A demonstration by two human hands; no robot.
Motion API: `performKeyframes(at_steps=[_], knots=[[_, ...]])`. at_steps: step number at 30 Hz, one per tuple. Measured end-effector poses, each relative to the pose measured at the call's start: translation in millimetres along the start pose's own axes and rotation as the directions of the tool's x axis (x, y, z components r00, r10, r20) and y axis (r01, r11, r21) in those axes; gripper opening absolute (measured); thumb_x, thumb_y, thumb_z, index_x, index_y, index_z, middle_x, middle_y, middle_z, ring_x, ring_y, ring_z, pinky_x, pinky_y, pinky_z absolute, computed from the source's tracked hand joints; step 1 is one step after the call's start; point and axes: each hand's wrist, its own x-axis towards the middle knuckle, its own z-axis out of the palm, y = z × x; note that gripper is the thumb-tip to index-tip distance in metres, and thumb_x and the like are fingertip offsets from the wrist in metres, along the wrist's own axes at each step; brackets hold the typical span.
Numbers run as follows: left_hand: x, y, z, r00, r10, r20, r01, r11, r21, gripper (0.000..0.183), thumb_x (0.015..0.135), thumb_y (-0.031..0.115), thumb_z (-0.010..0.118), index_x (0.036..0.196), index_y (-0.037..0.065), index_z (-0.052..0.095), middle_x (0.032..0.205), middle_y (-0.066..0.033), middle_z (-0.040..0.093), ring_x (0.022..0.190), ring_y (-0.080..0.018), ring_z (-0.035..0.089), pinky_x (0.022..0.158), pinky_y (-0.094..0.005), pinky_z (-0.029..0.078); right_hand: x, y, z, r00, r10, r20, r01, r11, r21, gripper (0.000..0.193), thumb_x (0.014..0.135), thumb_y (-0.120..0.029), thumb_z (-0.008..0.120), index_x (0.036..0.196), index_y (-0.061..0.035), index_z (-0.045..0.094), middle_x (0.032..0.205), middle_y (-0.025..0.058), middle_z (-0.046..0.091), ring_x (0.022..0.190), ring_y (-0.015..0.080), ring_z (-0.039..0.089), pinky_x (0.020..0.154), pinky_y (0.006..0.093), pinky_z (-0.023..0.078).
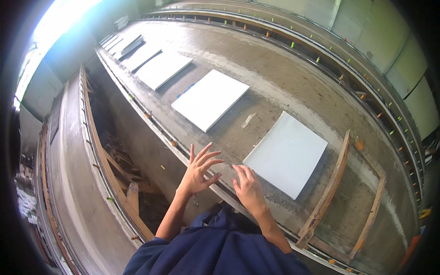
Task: The person repeatedly picks up white rectangular panels from a conveyor belt and places them into a wooden frame. They smooth the panels with their hands and then remove the frame, continuing the cycle with additional panels.
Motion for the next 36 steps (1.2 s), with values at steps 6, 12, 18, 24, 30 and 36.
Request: performKeyframes(at_steps=[6,12,18,24,30,36], knots=[[43.8,-14.6,-8.3,0.980,0.099,0.175,-0.095,0.995,-0.028,0.039,0.075,0.018,0.070,0.113,0.018,0.061,0.128,-0.0040,0.054,0.134,-0.0264,0.034,0.113,-0.0553,0.017,6.6,-9.1,-1.3,0.989,0.085,-0.121,-0.094,0.993,-0.073,0.039,0.084,-0.013,0.061,0.121,-0.0034,0.053,0.114,0.0131,0.055,0.106,0.0311,0.053,0.091,0.0404,0.044],[80.4,-64.5,-28.3,0.940,0.245,0.239,-0.274,0.957,0.097,0.036,0.083,0.025,0.066,0.117,0.016,0.058,0.125,-0.0044,0.055,0.130,-0.0251,0.039,0.111,-0.0507,0.025,47.2,-25.3,20.2,0.963,0.141,-0.228,-0.179,0.972,-0.154,0.039,0.083,-0.015,0.062,0.120,-0.0040,0.053,0.112,0.0119,0.055,0.102,0.0299,0.055,0.088,0.0403,0.046],[104.3,-132.1,-70.2,0.912,0.258,0.318,-0.278,0.960,0.019,0.037,0.086,0.026,0.062,0.120,0.012,0.055,0.123,-0.0070,0.055,0.126,-0.0257,0.042,0.109,-0.0497,0.028,116.5,-60.1,74.1,0.899,0.255,-0.356,-0.308,0.946,-0.100,0.037,0.083,-0.012,0.062,0.119,-0.0037,0.054,0.109,0.0128,0.057,0.100,0.0316,0.057,0.085,0.0402,0.047],[110.6,-188.9,-89.6,0.882,0.285,0.376,-0.291,0.956,-0.044,0.037,0.087,0.026,0.061,0.120,0.011,0.056,0.120,-0.0087,0.057,0.121,-0.0253,0.048,0.106,-0.0479,0.032,152.1,-88.1,110.8,0.850,0.343,-0.400,-0.391,0.920,-0.041,0.033,0.085,-0.013,0.061,0.116,-0.0033,0.056,0.105,0.0136,0.059,0.095,0.0323,0.059,0.081,0.0389,0.049],[111.2,-214.5,-108.8,0.881,0.289,0.375,-0.287,0.956,-0.062,0.036,0.087,0.025,0.060,0.120,0.011,0.055,0.119,-0.0081,0.058,0.116,-0.0247,0.052,0.105,-0.0480,0.033,167.2,-107.6,143.6,0.830,0.409,-0.379,-0.440,0.898,0.003,0.033,0.085,-0.012,0.061,0.117,-0.0043,0.055,0.108,0.0141,0.059,0.096,0.0349,0.059,0.080,0.0392,0.049],[113.4,-251.7,-134.6,0.890,0.312,0.332,-0.323,0.946,-0.024,0.035,0.088,0.026,0.059,0.120,0.012,0.054,0.114,-0.0070,0.059,0.112,-0.0245,0.054,0.104,-0.0490,0.032,195.3,-123.3,162.9,0.842,0.343,-0.416,-0.398,0.916,-0.049,0.034,0.084,-0.012,0.063,0.117,-0.0048,0.056,0.105,0.0140,0.060,0.096,0.0340,0.059,0.080,0.0390,0.049]])
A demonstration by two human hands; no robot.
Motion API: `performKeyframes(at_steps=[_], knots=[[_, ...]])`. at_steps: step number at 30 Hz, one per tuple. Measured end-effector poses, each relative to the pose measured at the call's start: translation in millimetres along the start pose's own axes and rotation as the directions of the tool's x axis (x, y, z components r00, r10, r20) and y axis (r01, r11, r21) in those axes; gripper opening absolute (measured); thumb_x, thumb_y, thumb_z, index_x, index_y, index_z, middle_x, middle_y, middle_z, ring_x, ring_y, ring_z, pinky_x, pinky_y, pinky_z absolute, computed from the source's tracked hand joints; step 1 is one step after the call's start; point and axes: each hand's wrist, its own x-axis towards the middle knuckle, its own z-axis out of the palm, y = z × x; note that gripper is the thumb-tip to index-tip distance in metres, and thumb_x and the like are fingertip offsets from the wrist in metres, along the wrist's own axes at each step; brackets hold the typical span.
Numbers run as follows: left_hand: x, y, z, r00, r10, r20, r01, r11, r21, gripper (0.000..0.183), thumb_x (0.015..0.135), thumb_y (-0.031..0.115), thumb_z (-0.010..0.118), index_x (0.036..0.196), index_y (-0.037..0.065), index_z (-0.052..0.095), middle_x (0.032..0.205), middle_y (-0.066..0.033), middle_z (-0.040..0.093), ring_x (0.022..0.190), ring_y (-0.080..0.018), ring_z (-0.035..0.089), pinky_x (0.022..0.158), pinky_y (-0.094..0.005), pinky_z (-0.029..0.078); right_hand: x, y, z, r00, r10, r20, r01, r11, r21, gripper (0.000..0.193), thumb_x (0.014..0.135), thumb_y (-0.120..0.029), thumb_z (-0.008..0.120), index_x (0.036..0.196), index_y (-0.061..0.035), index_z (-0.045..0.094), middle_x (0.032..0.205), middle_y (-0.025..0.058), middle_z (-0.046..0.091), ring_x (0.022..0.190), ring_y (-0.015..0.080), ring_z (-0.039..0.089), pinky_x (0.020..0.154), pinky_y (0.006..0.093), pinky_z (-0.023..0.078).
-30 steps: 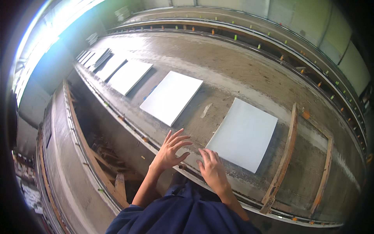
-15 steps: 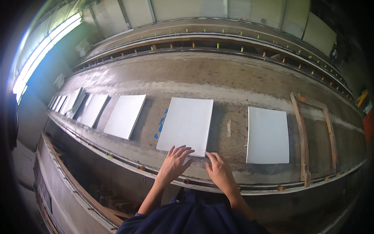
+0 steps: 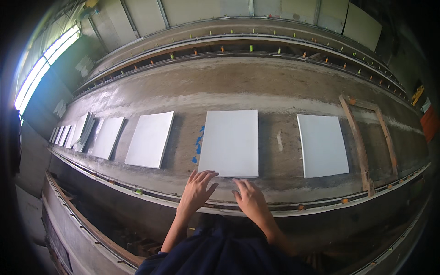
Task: The person repeatedly picks up white rectangular panels from a conveyor belt and places them into a wooden frame. They smooth the panels with their hands and then remove the frame, continuing the cycle with additional panels.
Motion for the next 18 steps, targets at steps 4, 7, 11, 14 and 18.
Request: performKeyframes(at_steps=[4,7,11,14,18], knots=[[0.5,-38.0,-20.7,0.999,0.025,0.047,-0.024,0.999,-0.036,0.035,0.088,0.026,0.059,0.119,0.011,0.054,0.114,-0.0074,0.059,0.111,-0.0247,0.054,0.104,-0.0485,0.032,13.9,-26.9,22.7,1.000,0.006,-0.030,-0.008,0.999,-0.052,0.034,0.084,-0.011,0.063,0.116,-0.0035,0.056,0.103,0.0149,0.060,0.095,0.0334,0.059,0.081,0.0392,0.048],[-7.1,-76.7,-41.7,0.993,0.068,0.093,-0.063,0.996,-0.061,0.034,0.088,0.025,0.059,0.118,0.010,0.055,0.115,-0.0076,0.059,0.111,-0.0258,0.055,0.105,-0.0479,0.033,23.4,-54.6,50.6,0.996,0.050,-0.074,-0.059,0.991,-0.118,0.034,0.083,-0.011,0.063,0.116,-0.0029,0.056,0.104,0.0148,0.060,0.097,0.0334,0.058,0.082,0.0400,0.047],[-19.0,-132.7,-74.5,0.976,0.149,0.161,-0.148,0.989,-0.021,0.038,0.088,0.029,0.060,0.120,0.009,0.053,0.116,-0.0091,0.059,0.111,-0.0268,0.054,0.105,-0.0476,0.034,48.0,-100.7,101.9,0.981,0.145,-0.129,-0.163,0.977,-0.138,0.034,0.084,-0.011,0.062,0.117,-0.0030,0.055,0.105,0.0152,0.060,0.097,0.0342,0.057,0.083,0.0401,0.046],[-31.9,-170.9,-101.8,0.965,0.157,0.211,-0.151,0.987,-0.046,0.043,0.089,0.031,0.058,0.126,0.009,0.049,0.117,-0.0107,0.058,0.111,-0.0289,0.054,0.103,-0.0481,0.035,65.5,-126.8,145.5,0.984,0.072,-0.165,-0.094,0.987,-0.129,0.035,0.084,-0.014,0.062,0.117,-0.0048,0.055,0.102,0.0138,0.059,0.091,0.0327,0.059,0.078,0.0404,0.047],[-43.3,-220.4,-113.6,0.970,0.126,0.209,-0.113,0.991,-0.075,0.044,0.090,0.032,0.057,0.126,0.008,0.050,0.116,-0.0124,0.058,0.110,-0.0300,0.055,0.102,-0.0485,0.036,83.7,-159.9,183.7,0.993,0.041,-0.114,-0.060,0.984,-0.170,0.034,0.084,-0.013,0.062,0.116,-0.0043,0.055,0.099,0.0129,0.060,0.090,0.0314,0.059,0.077,0.0390,0.048]])
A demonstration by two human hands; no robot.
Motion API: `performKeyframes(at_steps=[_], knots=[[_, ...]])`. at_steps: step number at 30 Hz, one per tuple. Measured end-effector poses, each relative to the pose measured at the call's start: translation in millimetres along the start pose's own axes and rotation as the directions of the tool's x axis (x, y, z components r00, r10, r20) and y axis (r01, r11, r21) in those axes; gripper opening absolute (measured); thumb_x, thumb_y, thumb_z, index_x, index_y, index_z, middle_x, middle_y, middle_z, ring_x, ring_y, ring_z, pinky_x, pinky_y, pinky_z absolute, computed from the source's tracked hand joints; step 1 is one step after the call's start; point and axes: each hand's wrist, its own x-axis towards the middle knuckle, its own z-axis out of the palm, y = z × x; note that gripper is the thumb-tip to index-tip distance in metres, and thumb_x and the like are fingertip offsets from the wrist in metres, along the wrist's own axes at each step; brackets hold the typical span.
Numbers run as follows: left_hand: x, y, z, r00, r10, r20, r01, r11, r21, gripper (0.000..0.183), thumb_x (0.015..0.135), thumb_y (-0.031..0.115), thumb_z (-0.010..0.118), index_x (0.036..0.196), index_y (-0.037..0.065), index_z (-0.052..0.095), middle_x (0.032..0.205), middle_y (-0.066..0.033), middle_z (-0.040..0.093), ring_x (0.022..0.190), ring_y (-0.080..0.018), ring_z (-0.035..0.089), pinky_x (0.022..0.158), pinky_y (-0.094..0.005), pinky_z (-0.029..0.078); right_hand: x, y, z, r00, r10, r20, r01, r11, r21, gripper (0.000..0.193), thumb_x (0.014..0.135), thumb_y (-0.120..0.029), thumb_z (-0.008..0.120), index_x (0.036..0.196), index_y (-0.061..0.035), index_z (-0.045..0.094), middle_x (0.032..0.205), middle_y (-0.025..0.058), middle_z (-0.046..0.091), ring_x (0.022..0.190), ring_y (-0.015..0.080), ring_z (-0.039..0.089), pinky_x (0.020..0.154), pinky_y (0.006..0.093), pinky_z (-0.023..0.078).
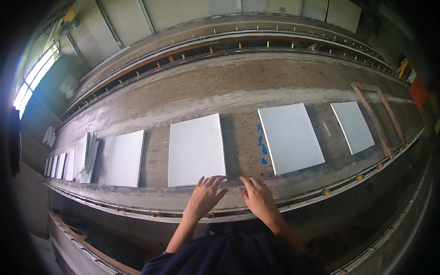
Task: The person repeatedly picks up white rectangular panels from a conveyor belt and places them into a wooden frame. They smooth the panels with their hands and then remove the frame, continuing the cycle with additional panels.
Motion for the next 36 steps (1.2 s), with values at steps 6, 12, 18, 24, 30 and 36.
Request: performKeyframes(at_steps=[6,12,18,24,30,36], knots=[[-34.1,-36.3,-9.6,0.998,-0.062,0.010,0.062,0.998,-0.021,0.043,0.089,0.031,0.058,0.123,0.006,0.051,0.113,-0.0150,0.059,0.108,-0.0314,0.056,0.101,-0.0455,0.038,2.5,-33.5,20.0,0.999,0.044,0.031,-0.046,0.997,0.056,0.031,0.085,-0.013,0.061,0.115,-0.0047,0.056,0.100,0.0134,0.061,0.090,0.0331,0.060,0.077,0.0393,0.049],[-68.5,-59.2,-21.5,0.992,-0.126,-0.031,0.124,0.991,-0.043,0.038,0.088,0.027,0.060,0.119,0.007,0.054,0.113,-0.0152,0.060,0.107,-0.0327,0.056,0.096,-0.0417,0.041,4.9,-43.1,46.4,1.000,-0.011,0.005,0.011,0.993,0.118,0.030,0.086,-0.018,0.061,0.113,-0.0041,0.058,0.096,0.0133,0.061,0.086,0.0318,0.061,0.074,0.0389,0.050],[-84.3,-105.2,-54.4,0.988,-0.137,-0.076,0.126,0.984,-0.127,0.036,0.089,0.028,0.058,0.119,0.009,0.053,0.112,-0.0131,0.060,0.107,-0.0321,0.056,0.096,-0.0456,0.040,22.3,-90.8,67.5,0.999,0.007,0.038,-0.012,0.991,0.136,0.030,0.086,-0.013,0.061,0.114,-0.0040,0.057,0.100,0.0144,0.062,0.091,0.0332,0.060,0.078,0.0388,0.049],[-106.8,-179.6,-101.0,0.992,-0.120,-0.028,0.117,0.990,-0.077,0.037,0.089,0.027,0.059,0.120,0.009,0.054,0.115,-0.0139,0.059,0.111,-0.0313,0.054,0.098,-0.0402,0.040,43.1,-149.5,111.8,1.000,0.006,0.012,-0.007,1.000,0.028,0.030,0.086,-0.015,0.061,0.113,-0.0028,0.057,0.098,0.0142,0.062,0.091,0.0326,0.059,0.079,0.0392,0.049],[-169.7,-276.0,-144.6,0.997,-0.072,0.017,0.073,0.996,-0.044,0.039,0.090,0.029,0.057,0.122,0.009,0.052,0.115,-0.0133,0.059,0.109,-0.0315,0.055,0.102,-0.0455,0.037,73.8,-258.5,184.6,0.996,0.085,0.008,-0.085,0.996,-0.009,0.033,0.086,-0.017,0.061,0.116,-0.0040,0.056,0.099,0.0149,0.061,0.090,0.0338,0.060,0.077,0.0404,0.048],[-223.2,-336.8,-171.2,0.995,-0.084,-0.046,0.083,0.996,-0.013,0.038,0.089,0.028,0.058,0.120,0.008,0.054,0.111,-0.0139,0.061,0.107,-0.0308,0.056,0.100,-0.0450,0.038,93.8,-335.6,251.5,0.992,0.018,0.123,-0.020,1.000,0.018,0.032,0.088,-0.022,0.058,0.116,-0.0055,0.056,0.099,0.0128,0.061,0.089,0.0324,0.060,0.077,0.0403,0.049]])
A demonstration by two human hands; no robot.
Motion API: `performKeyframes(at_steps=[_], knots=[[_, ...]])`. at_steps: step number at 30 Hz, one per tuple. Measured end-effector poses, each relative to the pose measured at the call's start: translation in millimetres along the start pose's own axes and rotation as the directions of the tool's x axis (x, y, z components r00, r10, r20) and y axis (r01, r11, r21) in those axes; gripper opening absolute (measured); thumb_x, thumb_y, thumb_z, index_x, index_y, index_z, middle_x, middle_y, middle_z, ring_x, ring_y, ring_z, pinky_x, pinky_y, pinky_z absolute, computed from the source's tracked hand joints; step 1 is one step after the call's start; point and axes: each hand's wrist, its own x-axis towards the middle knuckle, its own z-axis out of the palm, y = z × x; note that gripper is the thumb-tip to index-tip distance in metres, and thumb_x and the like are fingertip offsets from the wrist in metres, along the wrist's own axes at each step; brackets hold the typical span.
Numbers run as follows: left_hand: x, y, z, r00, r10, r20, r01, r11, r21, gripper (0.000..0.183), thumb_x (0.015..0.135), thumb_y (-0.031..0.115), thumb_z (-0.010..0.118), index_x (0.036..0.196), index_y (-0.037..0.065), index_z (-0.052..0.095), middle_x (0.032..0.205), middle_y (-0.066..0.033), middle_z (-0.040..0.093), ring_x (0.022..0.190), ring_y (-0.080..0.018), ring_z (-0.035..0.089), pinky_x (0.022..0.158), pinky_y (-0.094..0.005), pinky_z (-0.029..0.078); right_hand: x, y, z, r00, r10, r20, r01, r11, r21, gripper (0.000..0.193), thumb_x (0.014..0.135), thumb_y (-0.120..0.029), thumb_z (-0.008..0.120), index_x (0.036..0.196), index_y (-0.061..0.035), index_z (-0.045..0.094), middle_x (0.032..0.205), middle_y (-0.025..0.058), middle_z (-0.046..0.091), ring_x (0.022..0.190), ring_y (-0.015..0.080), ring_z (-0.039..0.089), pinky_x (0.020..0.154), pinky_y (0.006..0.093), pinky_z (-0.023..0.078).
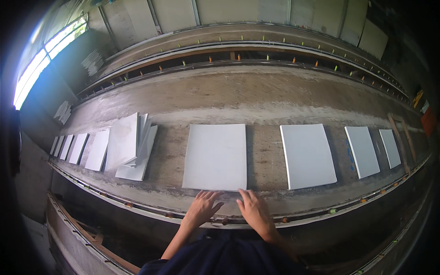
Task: The person repeatedly picks up white rectangular panels from a conveyor belt and places them into a wooden frame. They smooth the panels with their hands and then remove the frame, continuing the cycle with additional panels.
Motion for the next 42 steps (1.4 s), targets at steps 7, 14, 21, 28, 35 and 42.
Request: performKeyframes(at_steps=[7,14,21,28,35,42], knots=[[-33.5,-32.8,-11.4,0.996,-0.074,-0.042,0.076,0.996,0.040,0.037,0.087,0.025,0.060,0.121,0.013,0.054,0.123,-0.0075,0.055,0.120,-0.0257,0.047,0.104,-0.0531,0.030,12.8,-29.1,39.7,0.991,-0.122,-0.049,0.124,0.992,0.037,0.032,0.087,-0.021,0.059,0.114,-0.0045,0.057,0.107,0.0129,0.058,0.093,0.0310,0.059,0.079,0.0396,0.049],[-58.9,-68.8,-28.4,0.997,-0.067,-0.032,0.065,0.997,-0.051,0.039,0.085,0.021,0.063,0.122,0.012,0.054,0.124,-0.0078,0.054,0.123,-0.0253,0.046,0.105,-0.0537,0.029,34.5,-73.1,80.5,0.993,-0.118,-0.018,0.120,0.987,0.110,0.030,0.087,-0.020,0.059,0.113,-0.0059,0.057,0.105,0.0125,0.059,0.092,0.0310,0.059,0.078,0.0394,0.049],[-66.7,-122.3,-93.6,0.984,0.150,0.093,-0.106,0.924,-0.368,0.047,0.086,0.022,0.063,0.128,0.007,0.049,0.131,-0.0174,0.049,0.126,-0.0313,0.042,0.105,-0.0447,0.034,87.7,-139.9,103.6,0.998,-0.066,0.021,0.065,0.995,0.080,0.027,0.088,-0.014,0.057,0.114,-0.0049,0.057,0.102,0.0151,0.060,0.092,0.0335,0.059,0.078,0.0409,0.048],[-111.6,-263.8,-177.1,0.949,-0.142,-0.283,0.120,0.988,-0.094,0.048,0.078,0.012,0.069,0.122,0.011,0.053,0.132,-0.0149,0.046,0.126,-0.0358,0.040,0.103,-0.0480,0.034,160.7,-247.9,182.8,0.998,-0.044,0.037,0.032,0.959,0.282,0.033,0.089,-0.012,0.058,0.120,-0.0025,0.053,0.112,0.0163,0.056,0.103,0.0341,0.057,0.083,0.0395,0.048],[-137.4,-357.7,-215.1,0.598,-0.526,-0.605,0.467,0.842,-0.271,0.051,0.081,0.009,0.066,0.127,0.001,0.046,0.131,-0.0230,0.041,0.125,-0.0405,0.034,0.103,-0.0504,0.031,202.6,-277.0,261.6,0.994,0.008,0.107,-0.063,0.854,0.517,0.058,0.091,-0.012,0.057,0.141,-0.0061,0.029,0.139,0.0190,0.035,0.124,0.0295,0.045,0.094,0.0377,0.048],[-130.9,-367.5,-223.3,0.557,-0.662,-0.502,0.381,0.741,-0.553,0.038,0.082,0.009,0.065,0.116,0.002,0.050,0.113,-0.0166,0.046,0.111,-0.0292,0.042,0.093,-0.0389,0.038,217.4,-287.8,269.8,0.993,0.114,-0.040,-0.075,0.839,0.539,0.050,0.092,-0.015,0.057,0.135,-0.0027,0.035,0.129,0.0181,0.040,0.108,0.0263,0.052,0.090,0.0333,0.047]])
